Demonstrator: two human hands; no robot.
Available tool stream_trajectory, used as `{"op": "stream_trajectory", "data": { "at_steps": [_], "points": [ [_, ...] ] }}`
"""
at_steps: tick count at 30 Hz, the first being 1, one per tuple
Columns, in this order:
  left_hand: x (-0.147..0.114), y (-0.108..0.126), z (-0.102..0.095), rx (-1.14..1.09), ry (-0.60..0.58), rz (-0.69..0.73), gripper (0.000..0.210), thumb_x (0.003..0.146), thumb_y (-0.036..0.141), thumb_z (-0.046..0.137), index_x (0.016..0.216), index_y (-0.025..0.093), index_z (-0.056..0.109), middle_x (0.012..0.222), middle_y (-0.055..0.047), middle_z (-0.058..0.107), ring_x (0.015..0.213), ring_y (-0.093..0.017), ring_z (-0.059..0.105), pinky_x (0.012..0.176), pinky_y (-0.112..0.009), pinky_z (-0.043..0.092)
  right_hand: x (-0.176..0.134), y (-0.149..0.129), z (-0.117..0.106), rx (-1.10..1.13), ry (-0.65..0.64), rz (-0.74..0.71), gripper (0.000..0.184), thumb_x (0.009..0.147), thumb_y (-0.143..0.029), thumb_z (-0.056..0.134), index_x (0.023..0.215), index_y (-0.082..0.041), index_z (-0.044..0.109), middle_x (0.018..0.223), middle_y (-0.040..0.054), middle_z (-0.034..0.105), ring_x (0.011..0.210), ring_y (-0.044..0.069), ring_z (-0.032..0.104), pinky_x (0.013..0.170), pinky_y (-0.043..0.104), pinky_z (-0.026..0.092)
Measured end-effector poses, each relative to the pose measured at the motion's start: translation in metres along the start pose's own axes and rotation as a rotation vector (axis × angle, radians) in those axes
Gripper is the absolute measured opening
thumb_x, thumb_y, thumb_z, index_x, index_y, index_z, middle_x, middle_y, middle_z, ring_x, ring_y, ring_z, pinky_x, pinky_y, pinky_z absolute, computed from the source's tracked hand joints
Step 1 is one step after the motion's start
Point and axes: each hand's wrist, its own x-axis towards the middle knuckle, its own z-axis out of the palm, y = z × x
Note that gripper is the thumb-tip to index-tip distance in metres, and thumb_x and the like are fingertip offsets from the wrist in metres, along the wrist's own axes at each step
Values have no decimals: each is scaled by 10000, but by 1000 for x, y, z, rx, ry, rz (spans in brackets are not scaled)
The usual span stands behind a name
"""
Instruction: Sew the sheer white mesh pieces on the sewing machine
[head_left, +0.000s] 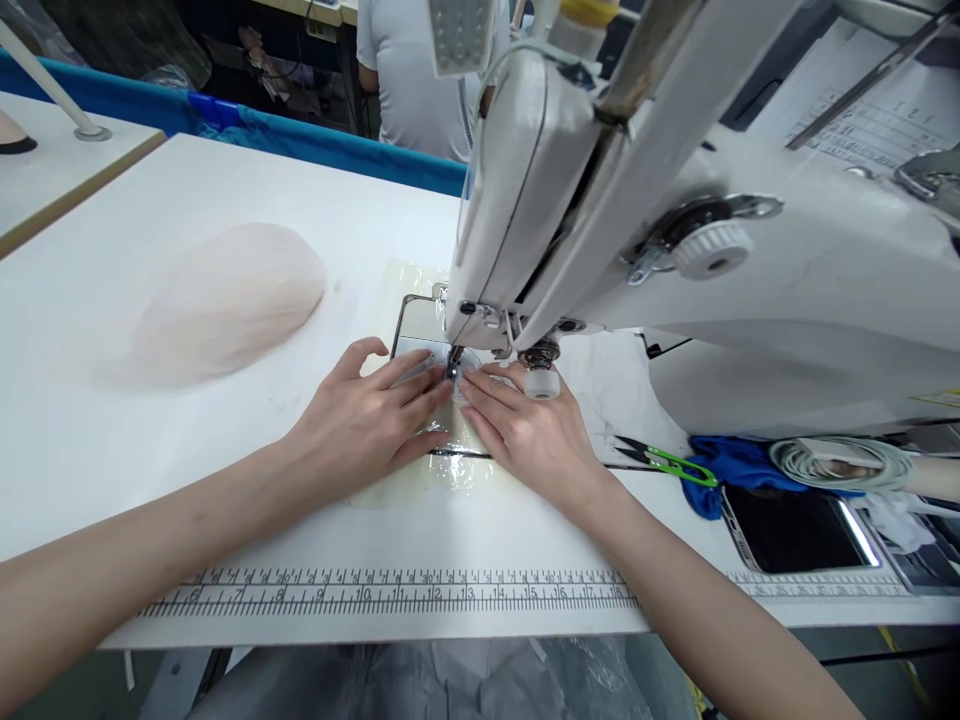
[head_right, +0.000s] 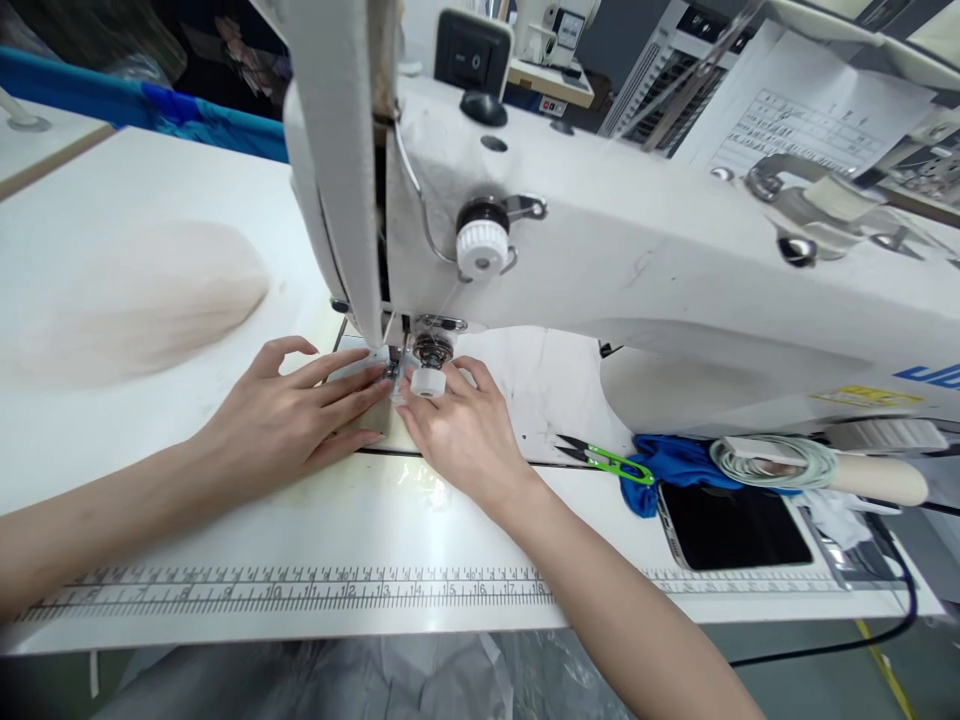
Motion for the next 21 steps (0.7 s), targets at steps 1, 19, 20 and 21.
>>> {"op": "stream_trajectory", "data": {
  "at_steps": [1,19,20,21],
  "points": [
    [0,0,1,7,5,2,331,997,371,454,1205,177,623,1221,-72,683,1200,-229,585,968,-449,360,0,0,0,1,-6,3,281,978,-282,499,1114,-161,713,960,64,771,942,198,659,950,381,415],
    [0,-2,5,6,23,14,350,981,390,473,1199,163,627,1219,-94,683,1190,-251,595,964,-456,371,1,2,1,-36,11,-6,290,991,-283,481,1147,-164,693,1030,41,760,974,180,652,1013,372,371],
    [0,-2,4,8,17,16,352,983,385,470,1203,157,623,1226,-97,679,1194,-250,592,963,-458,371,1,1,0,-37,9,-7,293,990,-284,482,1155,-161,690,1024,45,760,976,181,651,1016,373,365],
    [1,-1,3,9,9,20,355,985,379,467,1211,149,617,1235,-101,673,1199,-249,589,963,-460,370,1,1,-1,-37,5,-8,298,989,-285,483,1165,-156,687,1015,50,762,976,184,650,1020,373,358]
  ]
}}
